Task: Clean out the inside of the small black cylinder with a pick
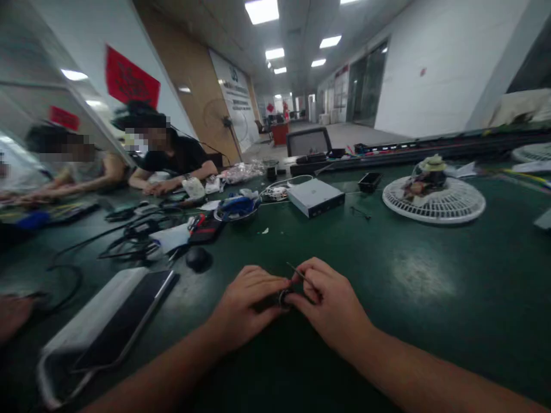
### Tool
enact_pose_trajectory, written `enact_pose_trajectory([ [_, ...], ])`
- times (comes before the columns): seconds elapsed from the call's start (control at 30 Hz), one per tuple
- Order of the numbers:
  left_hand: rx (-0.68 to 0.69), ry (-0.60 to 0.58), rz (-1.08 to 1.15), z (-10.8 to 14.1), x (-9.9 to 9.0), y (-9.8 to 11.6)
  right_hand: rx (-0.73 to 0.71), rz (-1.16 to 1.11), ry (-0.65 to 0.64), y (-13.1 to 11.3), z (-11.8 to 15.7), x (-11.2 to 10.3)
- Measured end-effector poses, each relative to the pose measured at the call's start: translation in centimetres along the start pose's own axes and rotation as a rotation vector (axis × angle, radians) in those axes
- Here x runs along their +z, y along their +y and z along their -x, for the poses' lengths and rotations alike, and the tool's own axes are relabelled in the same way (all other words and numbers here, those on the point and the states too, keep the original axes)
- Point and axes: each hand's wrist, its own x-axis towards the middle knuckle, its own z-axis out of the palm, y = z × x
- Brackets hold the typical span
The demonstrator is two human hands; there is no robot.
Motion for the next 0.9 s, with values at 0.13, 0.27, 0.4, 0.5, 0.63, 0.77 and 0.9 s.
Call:
enact_pose_trajectory([
  [0.13,0.032,-0.011,-0.002,0.03,-0.13,-0.01,0.077,0.068,-0.058,0.34,0.18,0.06],
  [0.27,0.063,-0.036,-0.022,0.04,-0.22,-0.10,0.153,0.089,-0.086,0.53,-0.03,0.09],
  [0.4,0.080,-0.023,-0.031,0.05,-0.23,-0.22,0.320,-0.057,-0.121,0.52,-0.32,-0.01],
  [0.5,0.075,-0.027,-0.028,0.03,-0.21,-0.21,0.353,-0.081,-0.139,0.50,-0.36,0.02],
  [0.63,0.039,-0.062,0.021,0.00,-0.33,-0.06,0.339,-0.031,-0.110,0.62,-0.25,0.18],
  [0.77,0.008,-0.088,0.062,0.06,-0.48,0.09,0.398,-0.168,-0.107,0.74,-0.24,0.21],
  [0.9,-0.005,-0.091,0.046,0.11,-0.49,0.17,0.408,-0.236,-0.119,0.75,-0.25,0.15],
])
